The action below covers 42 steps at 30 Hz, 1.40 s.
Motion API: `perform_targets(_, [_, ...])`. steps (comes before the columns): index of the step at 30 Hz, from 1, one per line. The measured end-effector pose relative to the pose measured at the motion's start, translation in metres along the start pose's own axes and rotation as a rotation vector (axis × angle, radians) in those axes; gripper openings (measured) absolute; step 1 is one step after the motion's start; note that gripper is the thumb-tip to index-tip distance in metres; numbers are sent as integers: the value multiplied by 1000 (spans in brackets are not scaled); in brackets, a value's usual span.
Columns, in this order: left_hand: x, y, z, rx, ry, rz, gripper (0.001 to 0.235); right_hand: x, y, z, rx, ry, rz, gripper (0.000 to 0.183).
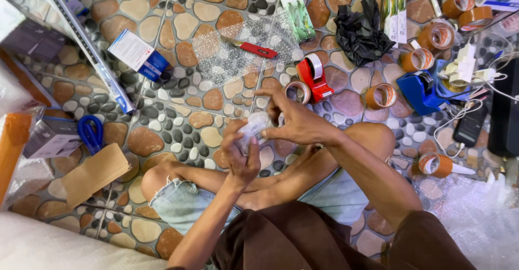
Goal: The person sits on the floor and wraps a rectangular box with bubble wrap, securing it with brown packing tape. They then wrap a second, smaller box with bubble wrap and tape. The person uses a utility knife to cut the tape and bubble wrap as needed.
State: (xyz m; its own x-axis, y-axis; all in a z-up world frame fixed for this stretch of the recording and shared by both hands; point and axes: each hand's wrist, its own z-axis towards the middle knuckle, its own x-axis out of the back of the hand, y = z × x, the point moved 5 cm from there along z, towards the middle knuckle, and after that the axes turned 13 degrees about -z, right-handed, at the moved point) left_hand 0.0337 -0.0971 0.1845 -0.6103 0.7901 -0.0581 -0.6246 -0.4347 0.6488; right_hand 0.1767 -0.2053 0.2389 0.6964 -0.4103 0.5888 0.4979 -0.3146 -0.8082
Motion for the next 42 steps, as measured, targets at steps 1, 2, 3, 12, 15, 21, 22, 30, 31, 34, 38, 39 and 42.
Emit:
perform_targets(1, [0, 1, 0, 47, 72, -44, 18, -2, -6, 3, 74, -44, 77, 47])
perform_targets(2, [-1, 4, -3, 102, 140, -94, 29, -5, -13, 2, 142, -86, 154, 34])
perform_targets(3, [1, 2, -1, 104, 129, -110, 29, -13, -7, -1, 131, -70, 151, 34])
perform_targets(12, [0, -28, 2, -263, 52, 243, 25, -41, 28, -25, 308, 641, -276, 28])
perform_targets(15, [-9, -21, 11, -383, -60, 342, 25, -22, 53, -21, 240, 538, 64, 23])
perform_targets(21, [-7, -26, 12, -422, -16, 444, 31, 43, 256, -43, -278, 913, -335, 26])
perform_targets(22, [-11, -22, 15, -433, -20, 437, 33, 34, 307, -43, -534, 699, -402, 28])
perform_targets(30, [-20, -14, 20, -425, -57, 490, 37, 4, 367, -57, -851, 511, -328, 13])
perform_targets(31, [-21, -15, 20, -425, -52, 501, 35, -1, 355, -68, -869, 697, 51, 15])
perform_targets(34, [-24, -17, 24, -437, -24, 523, 34, -2, 359, -89, -906, 698, 50, 20])
perform_targets(38, [-29, -13, 19, -452, 17, 504, 31, 6, 415, -97, -1311, 231, -609, 36])
perform_targets(39, [-26, -8, 18, -464, 23, 503, 31, 10, 373, -97, -1304, 242, -610, 36])
perform_targets(42, [-34, -14, 25, -462, 30, 538, 31, 33, 245, -73, -1070, 128, -499, 28])
